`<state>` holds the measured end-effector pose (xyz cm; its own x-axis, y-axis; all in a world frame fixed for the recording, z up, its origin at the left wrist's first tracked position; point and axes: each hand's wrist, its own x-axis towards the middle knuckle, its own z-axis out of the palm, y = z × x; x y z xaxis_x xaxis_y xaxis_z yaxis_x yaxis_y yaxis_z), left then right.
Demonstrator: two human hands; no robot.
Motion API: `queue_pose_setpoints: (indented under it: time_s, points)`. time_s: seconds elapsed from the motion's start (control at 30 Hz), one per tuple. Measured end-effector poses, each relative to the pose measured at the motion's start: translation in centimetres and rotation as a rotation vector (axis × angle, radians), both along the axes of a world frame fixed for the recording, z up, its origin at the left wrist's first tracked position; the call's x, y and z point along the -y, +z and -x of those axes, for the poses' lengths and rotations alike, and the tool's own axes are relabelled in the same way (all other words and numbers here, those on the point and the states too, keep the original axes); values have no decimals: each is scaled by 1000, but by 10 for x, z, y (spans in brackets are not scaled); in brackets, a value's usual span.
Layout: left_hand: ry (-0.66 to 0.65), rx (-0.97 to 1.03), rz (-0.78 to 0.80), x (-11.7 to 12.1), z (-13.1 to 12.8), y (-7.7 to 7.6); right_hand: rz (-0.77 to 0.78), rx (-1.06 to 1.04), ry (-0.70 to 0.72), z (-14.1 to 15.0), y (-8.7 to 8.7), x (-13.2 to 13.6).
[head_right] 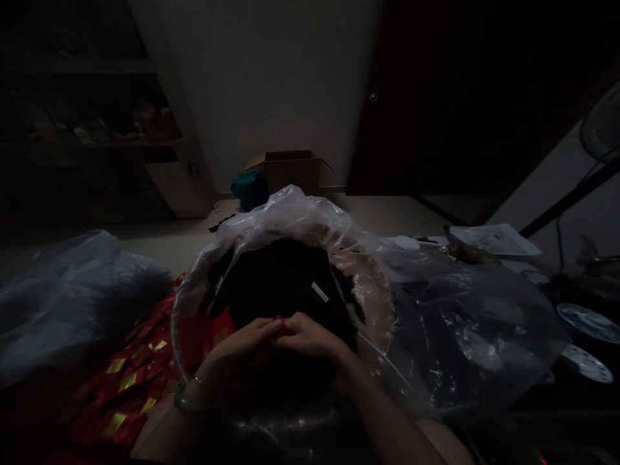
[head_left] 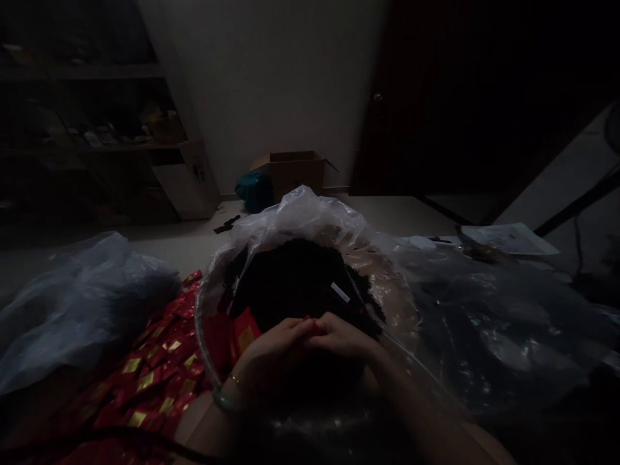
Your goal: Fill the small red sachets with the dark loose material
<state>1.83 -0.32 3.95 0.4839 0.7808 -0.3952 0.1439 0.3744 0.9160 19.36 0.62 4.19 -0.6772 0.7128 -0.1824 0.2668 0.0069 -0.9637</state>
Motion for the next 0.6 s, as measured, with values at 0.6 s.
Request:
queue_pose_setpoints:
  time_s: [0.6]
  points:
    - [-86, -167, -146, -6, 19, 14, -71, -82, 31, -8, 7, 1]
